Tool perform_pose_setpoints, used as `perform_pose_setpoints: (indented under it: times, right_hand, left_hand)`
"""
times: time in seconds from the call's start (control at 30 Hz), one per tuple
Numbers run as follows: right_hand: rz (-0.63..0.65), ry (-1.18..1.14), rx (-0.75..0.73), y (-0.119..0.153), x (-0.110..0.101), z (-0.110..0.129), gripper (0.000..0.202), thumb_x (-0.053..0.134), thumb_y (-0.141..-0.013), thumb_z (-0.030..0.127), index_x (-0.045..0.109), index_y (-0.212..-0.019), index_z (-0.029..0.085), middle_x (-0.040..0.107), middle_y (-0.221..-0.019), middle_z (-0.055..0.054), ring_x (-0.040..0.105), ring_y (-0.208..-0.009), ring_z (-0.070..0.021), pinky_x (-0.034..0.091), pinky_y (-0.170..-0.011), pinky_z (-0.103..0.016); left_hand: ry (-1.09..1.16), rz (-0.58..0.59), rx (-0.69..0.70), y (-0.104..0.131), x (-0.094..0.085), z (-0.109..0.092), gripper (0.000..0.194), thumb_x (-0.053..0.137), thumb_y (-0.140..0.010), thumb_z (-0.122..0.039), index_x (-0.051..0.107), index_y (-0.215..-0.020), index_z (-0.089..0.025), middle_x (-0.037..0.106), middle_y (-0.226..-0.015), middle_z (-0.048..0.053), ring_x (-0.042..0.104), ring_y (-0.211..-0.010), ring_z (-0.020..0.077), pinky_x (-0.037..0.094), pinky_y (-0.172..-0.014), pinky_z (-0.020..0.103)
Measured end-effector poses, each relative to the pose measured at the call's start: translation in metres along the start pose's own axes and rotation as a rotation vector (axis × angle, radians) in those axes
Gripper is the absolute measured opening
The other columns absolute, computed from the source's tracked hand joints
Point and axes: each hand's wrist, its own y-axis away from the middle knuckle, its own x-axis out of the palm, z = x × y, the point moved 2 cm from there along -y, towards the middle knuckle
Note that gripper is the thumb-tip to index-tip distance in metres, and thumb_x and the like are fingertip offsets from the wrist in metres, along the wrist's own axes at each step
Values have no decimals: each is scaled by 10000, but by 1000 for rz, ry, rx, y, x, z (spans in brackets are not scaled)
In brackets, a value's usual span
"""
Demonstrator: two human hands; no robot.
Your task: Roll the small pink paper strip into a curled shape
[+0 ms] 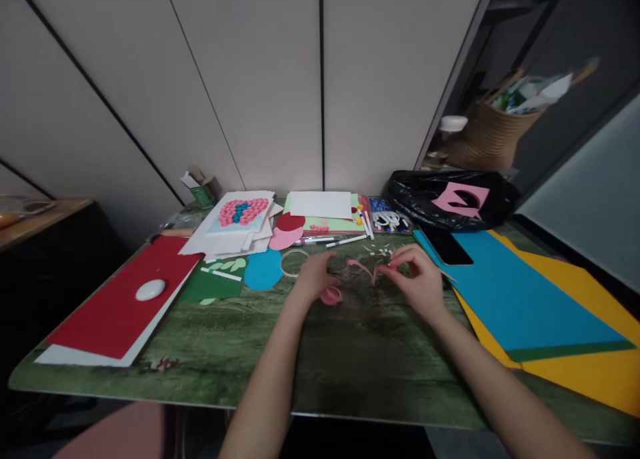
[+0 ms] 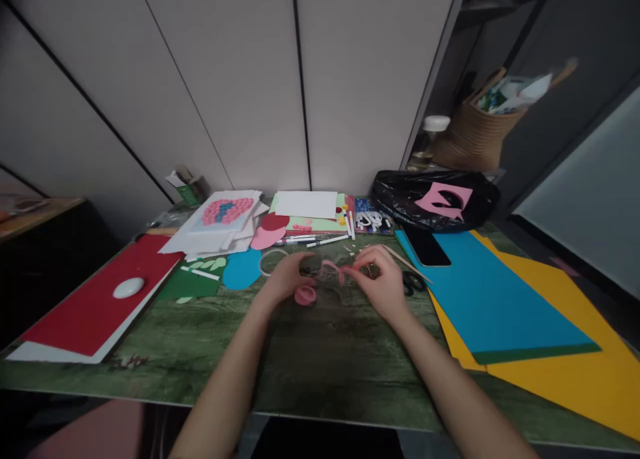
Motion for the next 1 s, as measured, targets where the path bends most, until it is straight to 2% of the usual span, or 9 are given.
perform_pose_setpoints:
  times: [0.07, 0.13, 0.17, 0.23, 0.4, 0.53, 0.73, 1.0]
  right_hand:
    - [67, 16, 3, 1, 4, 1, 176, 707, -729, 256, 542, -677, 224, 562, -749, -9, 554, -744, -185, 439, -653, -329]
    - [130, 30, 3, 3, 10, 1, 174, 698, -738, 251, 537, -679, 223, 557, -745, -8, 552, -751, -185, 438, -660, -324]
    - [153, 36, 1, 5, 13, 0, 173, 697, -738, 246, 536, -681, 222, 556, -748, -9, 552, -761, -186, 439, -670, -324]
    - [189, 41, -4, 8, 18, -1, 170, 697, -733, 224, 535, -681, 222, 560, -763, -11, 553, -785, -188, 443, -686, -323]
    - [216, 66, -12, 13, 26, -4, 157, 679, -712, 145, 545, -690, 224, 556, -826, -24, 550, -847, -199, 450, -725, -333]
    - [221, 95, -25, 13, 25, -1, 169, 697, -702, 151, 546, -689, 224, 552, -846, -29, 547, -870, -208, 453, -743, -346]
    - [201, 154, -90, 12, 22, 5, 112, 687, -725, 165, 596, -747, 227, 563, -872, -40, 546, -885, -213, 453, -767, -370]
    - [185, 242, -206, 12, 16, 5, 104, 656, -782, 235, 698, -874, 261, 606, -877, -48, 538, -856, -215, 421, -752, -392]
  left_hand:
    - [53, 64, 1, 2, 3, -6, 670, 831, -386, -87, 669, -1025, -211, 670, -1098, 101, 588, -1037, 301, 400, -953, 428]
    - [118, 115, 10, 5, 6, -17, 670, 837, -462, -190, 636, -1101, -224, 634, -1183, 105, 566, -1101, 287, 404, -965, 414]
    - [178, 164, 13, 6, 7, -23, 626, 820, -520, -234, 625, -1115, -219, 639, -1175, 106, 580, -1088, 266, 431, -941, 393]
    - [479, 292, -64, 10, 12, -35, 562, 770, -615, -229, 594, -1147, -189, 644, -1148, 137, 593, -1070, 253, 467, -889, 389]
    - [617, 468, -111, 21, 25, -47, 499, 761, -631, -191, 603, -1105, -189, 687, -911, 76, 642, -816, 177, 493, -760, 336]
    - [666, 437, -147, 21, 30, -43, 463, 740, -655, -189, 609, -1099, -183, 672, -819, 48, 618, -721, 142, 476, -700, 298]
    - [800, 392, -232, 20, 33, -40, 489, 774, -596, -177, 623, -1061, -161, 668, -769, 30, 599, -648, 124, 450, -649, 271]
    - [857, 341, -289, 18, 30, -38, 492, 790, -564, -172, 624, -1028, -151, 678, -758, 21, 605, -662, 129, 435, -638, 257]
